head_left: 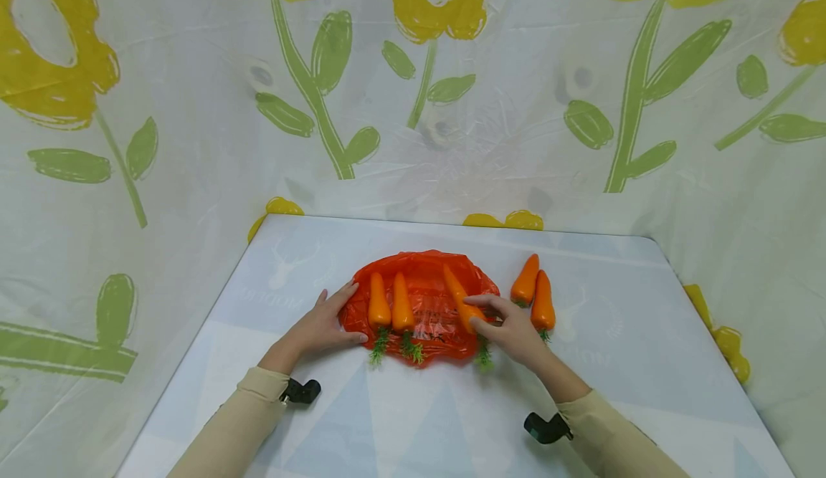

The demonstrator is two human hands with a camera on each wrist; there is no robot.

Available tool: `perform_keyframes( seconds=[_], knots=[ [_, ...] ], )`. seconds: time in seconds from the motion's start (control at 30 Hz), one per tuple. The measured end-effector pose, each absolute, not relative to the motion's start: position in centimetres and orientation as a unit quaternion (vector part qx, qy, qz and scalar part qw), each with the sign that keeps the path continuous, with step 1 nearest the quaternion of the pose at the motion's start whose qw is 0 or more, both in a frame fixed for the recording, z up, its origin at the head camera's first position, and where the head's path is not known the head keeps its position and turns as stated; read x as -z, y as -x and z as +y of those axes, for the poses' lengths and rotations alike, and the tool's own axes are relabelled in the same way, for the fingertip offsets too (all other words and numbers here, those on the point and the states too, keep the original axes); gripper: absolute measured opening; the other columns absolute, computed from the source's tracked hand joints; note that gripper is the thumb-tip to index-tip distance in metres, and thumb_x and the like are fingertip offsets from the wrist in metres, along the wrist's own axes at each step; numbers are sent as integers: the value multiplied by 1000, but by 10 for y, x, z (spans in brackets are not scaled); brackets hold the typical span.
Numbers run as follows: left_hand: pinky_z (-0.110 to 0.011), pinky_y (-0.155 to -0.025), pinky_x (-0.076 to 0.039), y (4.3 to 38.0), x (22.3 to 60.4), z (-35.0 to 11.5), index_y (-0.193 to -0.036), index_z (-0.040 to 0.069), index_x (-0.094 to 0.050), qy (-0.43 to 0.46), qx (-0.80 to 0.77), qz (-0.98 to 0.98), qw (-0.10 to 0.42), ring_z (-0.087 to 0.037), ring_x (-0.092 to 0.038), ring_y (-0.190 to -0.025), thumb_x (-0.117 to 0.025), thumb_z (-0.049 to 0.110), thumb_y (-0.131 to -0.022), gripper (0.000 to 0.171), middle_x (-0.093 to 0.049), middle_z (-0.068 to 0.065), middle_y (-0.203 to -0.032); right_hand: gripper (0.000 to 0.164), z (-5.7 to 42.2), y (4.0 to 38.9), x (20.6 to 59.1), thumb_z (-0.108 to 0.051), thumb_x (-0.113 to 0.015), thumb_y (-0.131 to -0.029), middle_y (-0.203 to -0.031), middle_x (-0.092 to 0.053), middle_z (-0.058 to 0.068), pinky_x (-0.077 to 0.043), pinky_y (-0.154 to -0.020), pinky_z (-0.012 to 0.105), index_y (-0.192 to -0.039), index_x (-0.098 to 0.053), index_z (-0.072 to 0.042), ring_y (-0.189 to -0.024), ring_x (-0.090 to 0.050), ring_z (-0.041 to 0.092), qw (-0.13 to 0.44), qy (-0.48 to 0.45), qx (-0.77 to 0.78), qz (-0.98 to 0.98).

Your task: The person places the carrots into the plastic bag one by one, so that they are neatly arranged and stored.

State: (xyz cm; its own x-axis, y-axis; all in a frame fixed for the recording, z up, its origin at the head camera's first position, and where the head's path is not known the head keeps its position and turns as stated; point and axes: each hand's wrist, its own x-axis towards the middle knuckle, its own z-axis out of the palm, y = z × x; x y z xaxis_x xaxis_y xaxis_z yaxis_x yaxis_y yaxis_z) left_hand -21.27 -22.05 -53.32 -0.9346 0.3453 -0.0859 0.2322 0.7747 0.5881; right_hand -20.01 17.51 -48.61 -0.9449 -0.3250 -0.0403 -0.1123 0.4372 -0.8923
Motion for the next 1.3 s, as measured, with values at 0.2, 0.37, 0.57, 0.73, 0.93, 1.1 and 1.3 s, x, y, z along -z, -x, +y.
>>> perform_keyframes(
  seconds=[0.2,0.37,0.57,0.73,0.93,1.1,1.3],
  knots=[
    [-67,-120,-11,213,534,-220,-163,13,-25,-155,-298,937,94,-52,-10,-151,-82,58,-78,111,-23,-10,-168,35,165,202,487,-28,-72,-96,-122,-67,5,-55,-87,31,-130,-69,-20,-108,-60,24,97,136,504,847],
    [-65,-121,-9,213,533,-220,-162,12,-26,-159,-296,937,91,-49,-13,-151,-83,56,-78,111,-24,-10,-168,34,156,205,493,-25,-73,-96,-121,-67,6,-55,-85,31,-129,-70,-20,-104,-58,24,90,137,506,847],
    [-64,-122,-8,215,535,-220,-162,12,-26,-161,-298,936,91,-47,-14,-152,-83,57,-78,111,-23,-9,-168,31,146,208,498,-26,-74,-95,-119,-69,1,-53,-85,34,-126,-71,-25,-102,-58,22,89,129,483,861],
    [-63,-122,-7,215,536,-220,-162,12,-26,-162,-297,936,93,-45,-15,-153,-82,58,-78,111,-23,-9,-168,30,137,209,502,-25,-75,-94,-118,-69,-1,-54,-83,33,-124,-73,-25,-100,-59,21,92,126,487,859],
    [-63,-122,-6,214,533,-220,-162,11,-26,-159,-299,936,93,-44,-17,-153,-82,57,-78,111,-24,-10,-168,30,127,214,507,-26,-76,-93,-115,-69,-2,-53,-78,32,-123,-73,-26,-96,-58,20,101,120,486,860],
    [-63,-122,-6,214,533,-220,-162,11,-26,-157,-298,937,98,-45,-15,-153,-82,57,-78,111,-23,-10,-168,31,120,218,510,-28,-76,-93,-116,-69,-1,-51,-80,33,-123,-73,-27,-96,-57,20,104,127,483,860],
    [-63,-122,-6,214,533,-219,-162,11,-26,-157,-299,936,95,-44,-16,-153,-82,56,-78,111,-24,-10,-168,34,113,221,512,-31,-74,-94,-127,-68,2,-54,-88,42,-127,-71,-25,-101,-59,22,114,152,478,858]
  ],
)
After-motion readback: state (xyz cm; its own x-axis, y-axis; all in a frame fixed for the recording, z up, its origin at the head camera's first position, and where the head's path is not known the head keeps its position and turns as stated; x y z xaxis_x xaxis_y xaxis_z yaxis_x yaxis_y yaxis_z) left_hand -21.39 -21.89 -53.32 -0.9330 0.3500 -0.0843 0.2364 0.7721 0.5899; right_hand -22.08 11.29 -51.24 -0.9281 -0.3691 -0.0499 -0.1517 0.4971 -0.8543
